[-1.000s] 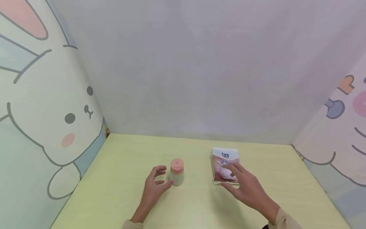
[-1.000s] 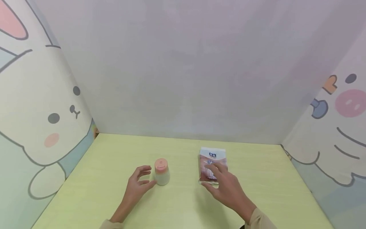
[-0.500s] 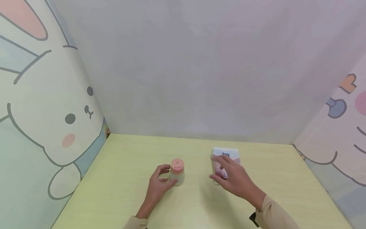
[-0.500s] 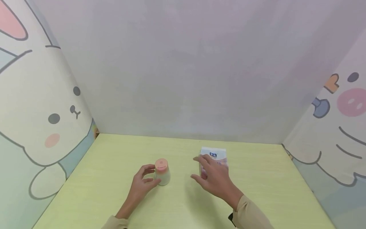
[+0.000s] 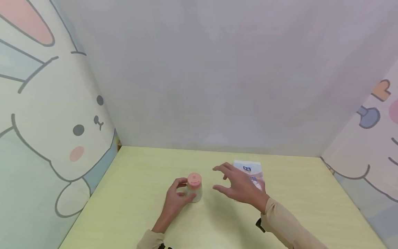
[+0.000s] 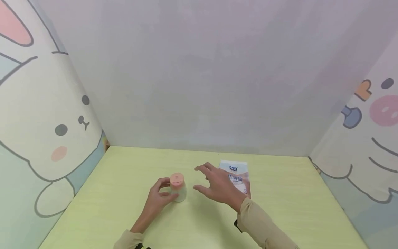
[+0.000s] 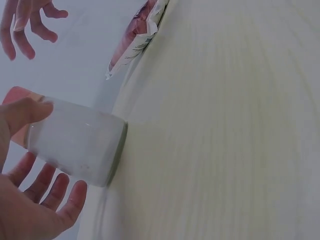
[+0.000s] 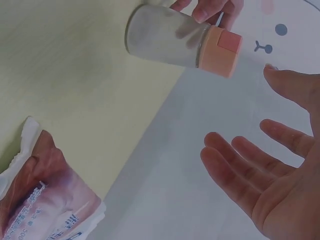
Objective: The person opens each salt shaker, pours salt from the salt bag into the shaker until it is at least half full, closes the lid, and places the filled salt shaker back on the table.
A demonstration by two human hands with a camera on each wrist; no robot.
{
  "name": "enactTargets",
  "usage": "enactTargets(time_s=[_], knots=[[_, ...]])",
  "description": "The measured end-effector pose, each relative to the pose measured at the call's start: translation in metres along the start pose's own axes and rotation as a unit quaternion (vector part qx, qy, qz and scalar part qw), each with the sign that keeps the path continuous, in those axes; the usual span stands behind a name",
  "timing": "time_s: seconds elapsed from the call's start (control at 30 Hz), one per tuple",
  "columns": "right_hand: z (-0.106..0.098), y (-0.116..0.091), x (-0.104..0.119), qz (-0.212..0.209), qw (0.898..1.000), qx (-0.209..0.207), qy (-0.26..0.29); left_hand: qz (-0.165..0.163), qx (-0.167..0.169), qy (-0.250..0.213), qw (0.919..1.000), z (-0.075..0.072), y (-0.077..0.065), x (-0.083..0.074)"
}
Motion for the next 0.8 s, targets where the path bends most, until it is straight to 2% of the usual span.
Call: enactTargets(time_s=[0.17, 0.5, 0.57, 0.8], knots=[[0.008, 0.009, 0.003, 0.002, 1.000, 0.024, 0.005, -0.006, 0.012, 0.020, 0.9997, 0.006, 0.003, 0.002], [0.023, 0.025, 0.014, -0.019, 0.998, 0.059, 0.014, -0.015, 0.026, 0.026, 0.9992, 0.009, 0.004, 0.009], [0.027, 0.029, 0.016, -0.019, 0.997, 0.066, 0.017, -0.013, 0.031, 0.025, 0.9991, 0.009, 0.004, 0.006], [0.043, 0.040, 0.025, -0.032, 0.996, 0.072, 0.038, 0.001, 0.042, -0.002, 0.9991, 0.007, -0.002, -0.022]])
Point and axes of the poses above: each hand's wrist, its own y-axis towards the middle knuckle, its own z-axis out of the palm, x = y × z, the point moved 10 cm from there along y, towards the middle knuckle, and after that the axes turned 2 degrees about x, right-handed, at the moved point
